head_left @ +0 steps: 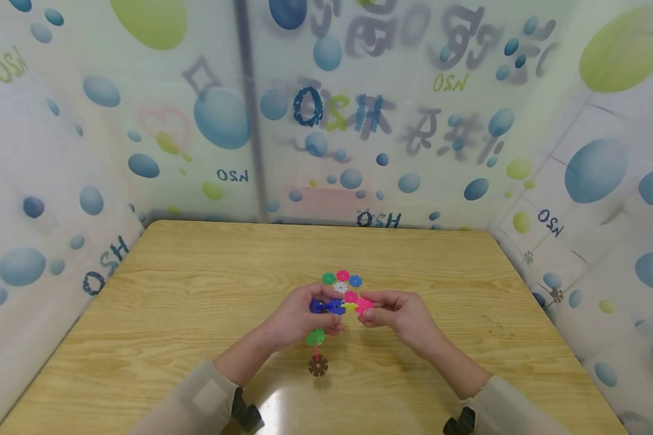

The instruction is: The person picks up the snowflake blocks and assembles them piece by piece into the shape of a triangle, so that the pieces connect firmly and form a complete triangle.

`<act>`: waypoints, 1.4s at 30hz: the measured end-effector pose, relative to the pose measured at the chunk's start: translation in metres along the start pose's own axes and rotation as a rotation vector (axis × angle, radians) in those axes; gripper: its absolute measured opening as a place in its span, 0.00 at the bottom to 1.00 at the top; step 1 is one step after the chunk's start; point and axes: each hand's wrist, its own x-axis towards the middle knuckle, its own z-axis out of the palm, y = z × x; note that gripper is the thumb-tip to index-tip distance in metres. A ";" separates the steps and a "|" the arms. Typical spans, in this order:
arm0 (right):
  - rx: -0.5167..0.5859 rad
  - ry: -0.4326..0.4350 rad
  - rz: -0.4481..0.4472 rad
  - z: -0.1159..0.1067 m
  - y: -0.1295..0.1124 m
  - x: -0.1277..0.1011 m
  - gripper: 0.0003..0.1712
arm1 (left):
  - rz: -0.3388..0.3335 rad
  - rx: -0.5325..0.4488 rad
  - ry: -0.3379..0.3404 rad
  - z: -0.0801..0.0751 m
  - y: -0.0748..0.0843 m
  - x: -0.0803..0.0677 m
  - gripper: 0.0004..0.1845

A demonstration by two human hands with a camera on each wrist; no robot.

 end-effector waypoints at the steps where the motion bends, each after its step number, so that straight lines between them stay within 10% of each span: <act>1: 0.007 0.002 0.000 0.000 0.000 0.000 0.26 | 0.000 -0.001 -0.002 0.000 0.000 0.000 0.24; 42: 0.037 0.021 0.003 0.004 0.000 -0.006 0.27 | -0.014 -0.034 -0.028 -0.009 -0.001 -0.003 0.28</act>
